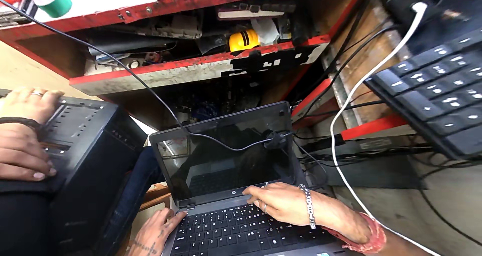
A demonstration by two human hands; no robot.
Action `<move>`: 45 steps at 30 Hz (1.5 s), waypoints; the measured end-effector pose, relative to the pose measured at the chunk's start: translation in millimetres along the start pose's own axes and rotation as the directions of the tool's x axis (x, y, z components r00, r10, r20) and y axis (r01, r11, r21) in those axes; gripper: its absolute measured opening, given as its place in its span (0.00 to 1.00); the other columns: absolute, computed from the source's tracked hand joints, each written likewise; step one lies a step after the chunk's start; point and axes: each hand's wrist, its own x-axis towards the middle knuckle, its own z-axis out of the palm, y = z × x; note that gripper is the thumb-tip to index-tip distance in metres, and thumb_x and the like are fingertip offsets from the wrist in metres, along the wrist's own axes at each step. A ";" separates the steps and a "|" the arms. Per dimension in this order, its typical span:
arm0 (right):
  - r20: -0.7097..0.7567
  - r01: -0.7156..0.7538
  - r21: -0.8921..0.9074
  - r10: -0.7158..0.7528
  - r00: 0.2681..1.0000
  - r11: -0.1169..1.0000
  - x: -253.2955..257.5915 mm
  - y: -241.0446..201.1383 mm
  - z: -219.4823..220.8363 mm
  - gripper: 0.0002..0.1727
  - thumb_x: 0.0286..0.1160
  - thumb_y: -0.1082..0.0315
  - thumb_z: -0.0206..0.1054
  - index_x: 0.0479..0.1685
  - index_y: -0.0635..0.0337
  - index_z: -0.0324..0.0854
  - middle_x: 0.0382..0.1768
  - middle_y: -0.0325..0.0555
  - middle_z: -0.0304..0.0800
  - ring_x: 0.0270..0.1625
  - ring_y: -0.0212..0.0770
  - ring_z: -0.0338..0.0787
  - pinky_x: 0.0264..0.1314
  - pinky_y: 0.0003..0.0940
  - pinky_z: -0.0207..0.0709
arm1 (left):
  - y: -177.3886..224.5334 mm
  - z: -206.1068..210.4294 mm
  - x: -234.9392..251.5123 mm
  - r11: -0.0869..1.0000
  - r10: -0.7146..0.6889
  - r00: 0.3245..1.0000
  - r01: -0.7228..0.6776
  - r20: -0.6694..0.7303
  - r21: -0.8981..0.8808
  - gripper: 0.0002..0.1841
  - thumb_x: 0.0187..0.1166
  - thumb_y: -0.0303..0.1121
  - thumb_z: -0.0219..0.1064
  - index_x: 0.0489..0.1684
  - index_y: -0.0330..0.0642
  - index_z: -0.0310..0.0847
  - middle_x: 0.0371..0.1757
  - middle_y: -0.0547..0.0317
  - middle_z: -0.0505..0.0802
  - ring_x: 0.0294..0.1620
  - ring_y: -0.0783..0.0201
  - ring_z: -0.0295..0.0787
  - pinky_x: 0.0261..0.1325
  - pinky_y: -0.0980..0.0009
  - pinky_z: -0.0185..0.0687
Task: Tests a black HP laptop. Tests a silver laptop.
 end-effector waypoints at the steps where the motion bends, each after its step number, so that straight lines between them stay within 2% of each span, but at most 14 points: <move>1: 0.000 -0.010 -0.008 0.010 1.000 1.000 -1.2 1.1 -0.3 0.24 0.94 0.65 0.45 0.84 0.60 0.67 0.66 0.57 0.88 0.66 0.58 0.88 0.72 0.58 0.74 | 0.3 0.2 0.5 1.000 0.002 1.000 -0.002 -0.003 0.002 0.23 0.77 0.18 0.56 0.64 0.49 0.90 0.48 0.38 0.91 0.48 0.37 0.90 0.49 0.43 0.87; 5: 0.001 0.000 -0.008 0.000 1.000 1.000 -3.9 3.8 -0.4 0.23 0.92 0.69 0.46 0.81 0.59 0.71 0.67 0.55 0.88 0.66 0.57 0.88 0.72 0.58 0.74 | 4.2 -2.3 0.5 1.000 -0.013 1.000 0.013 0.010 0.005 0.21 0.78 0.18 0.57 0.64 0.44 0.89 0.48 0.38 0.91 0.50 0.36 0.90 0.51 0.42 0.86; 7: -0.006 0.036 -0.009 -0.036 0.999 0.999 -5.0 6.5 0.4 0.23 0.90 0.73 0.47 0.77 0.60 0.76 0.62 0.59 0.89 0.64 0.59 0.88 0.70 0.59 0.74 | 7.7 -4.1 0.8 0.999 -0.043 0.999 0.043 0.019 -0.009 0.19 0.81 0.18 0.55 0.64 0.38 0.87 0.51 0.35 0.91 0.52 0.34 0.90 0.54 0.40 0.85; 10: -0.020 0.059 -0.009 -0.059 0.998 0.998 -5.7 10.6 2.1 0.24 0.87 0.76 0.48 0.76 0.59 0.79 0.61 0.60 0.89 0.64 0.60 0.88 0.70 0.59 0.73 | 12.3 -11.4 1.5 0.994 -0.105 0.991 0.108 0.083 -0.031 0.20 0.85 0.20 0.52 0.70 0.33 0.81 0.55 0.32 0.90 0.57 0.31 0.89 0.60 0.37 0.82; 14: -0.030 0.058 -0.019 -0.059 0.998 0.998 -3.4 11.0 2.6 0.23 0.86 0.76 0.48 0.74 0.59 0.80 0.60 0.58 0.90 0.62 0.58 0.89 0.68 0.58 0.75 | 6.4 -32.0 4.6 0.994 -0.108 0.984 0.110 0.141 -0.009 0.20 0.79 0.21 0.59 0.68 0.33 0.83 0.56 0.33 0.91 0.60 0.30 0.88 0.63 0.35 0.80; 17: -0.029 0.048 -0.019 -0.048 0.998 0.999 -1.9 9.5 1.3 0.22 0.89 0.74 0.48 0.76 0.59 0.78 0.65 0.55 0.89 0.65 0.57 0.88 0.71 0.58 0.74 | 12.6 -44.4 13.9 0.981 -0.059 0.998 0.060 0.011 -0.183 0.17 0.80 0.24 0.57 0.62 0.31 0.87 0.53 0.38 0.93 0.56 0.41 0.91 0.63 0.46 0.84; 21: -0.002 0.004 -0.022 -0.004 1.000 1.000 -3.2 5.6 -3.0 0.23 0.89 0.72 0.48 0.81 0.59 0.71 0.67 0.53 0.88 0.66 0.55 0.88 0.72 0.57 0.74 | 44.7 -42.9 48.9 0.882 0.148 0.984 -0.085 0.102 -0.464 0.20 0.89 0.36 0.53 0.67 0.35 0.84 0.65 0.45 0.91 0.68 0.54 0.88 0.74 0.57 0.79; 25: 0.007 -0.024 -0.020 0.024 1.000 1.000 -4.2 1.4 -6.1 0.24 0.89 0.73 0.49 0.82 0.60 0.68 0.66 0.56 0.89 0.64 0.57 0.89 0.70 0.58 0.75 | 63.9 -20.1 91.4 0.833 0.303 0.900 -0.090 0.314 -0.546 0.28 0.91 0.44 0.42 0.81 0.38 0.73 0.83 0.48 0.78 0.86 0.58 0.69 0.89 0.59 0.60; 28: 0.000 -0.026 -0.009 0.026 1.000 1.000 -5.0 2.4 -7.5 0.25 0.90 0.71 0.50 0.84 0.60 0.65 0.65 0.56 0.89 0.63 0.58 0.90 0.69 0.59 0.75 | 73.9 -13.4 107.2 0.810 0.340 0.834 -0.024 0.434 -0.587 0.30 0.89 0.44 0.40 0.86 0.39 0.67 0.88 0.49 0.71 0.91 0.59 0.61 0.92 0.59 0.51; 33: 0.003 -0.019 0.017 0.019 1.000 1.000 -2.5 4.0 -7.4 0.26 0.89 0.72 0.49 0.86 0.60 0.61 0.65 0.57 0.89 0.64 0.59 0.89 0.70 0.59 0.75 | 84.7 -7.9 106.7 0.791 0.416 0.795 -0.076 0.442 -0.607 0.32 0.89 0.47 0.37 0.88 0.41 0.65 0.89 0.48 0.70 0.91 0.56 0.60 0.92 0.56 0.50; 36: -0.002 -0.017 0.020 0.017 1.000 1.000 -1.8 3.8 -7.3 0.26 0.91 0.70 0.49 0.86 0.59 0.60 0.64 0.60 0.88 0.64 0.61 0.89 0.69 0.62 0.75 | 85.4 -4.8 106.3 0.788 0.419 0.808 -0.097 0.413 -0.608 0.32 0.90 0.47 0.36 0.83 0.37 0.71 0.86 0.45 0.74 0.89 0.53 0.64 0.91 0.55 0.55; 41: -0.200 0.158 0.079 -0.140 0.970 0.984 -20.8 9.1 -15.2 0.23 0.91 0.70 0.48 0.81 0.62 0.69 0.57 0.56 0.91 0.56 0.52 0.91 0.65 0.53 0.79 | 89.7 -3.9 106.2 0.805 0.403 0.811 -0.094 0.424 -0.586 0.32 0.91 0.49 0.38 0.83 0.37 0.70 0.87 0.45 0.72 0.90 0.53 0.63 0.91 0.54 0.53; 43: -0.348 0.242 0.040 -0.214 0.913 0.969 -34.7 14.1 -16.9 0.20 0.91 0.69 0.48 0.73 0.62 0.76 0.49 0.50 0.93 0.49 0.44 0.91 0.59 0.46 0.82 | 91.1 -4.7 105.1 0.808 0.414 0.805 -0.109 0.426 -0.579 0.32 0.91 0.49 0.38 0.85 0.37 0.69 0.89 0.46 0.69 0.92 0.55 0.59 0.93 0.54 0.47; 45: -0.498 0.273 -0.033 -0.253 0.829 0.961 -51.7 19.8 -14.6 0.18 0.90 0.66 0.49 0.67 0.57 0.81 0.46 0.41 0.94 0.47 0.34 0.91 0.56 0.37 0.84 | 92.3 -5.8 105.2 0.805 0.415 0.810 -0.115 0.415 -0.581 0.31 0.91 0.48 0.39 0.82 0.35 0.72 0.87 0.46 0.73 0.90 0.54 0.62 0.93 0.53 0.47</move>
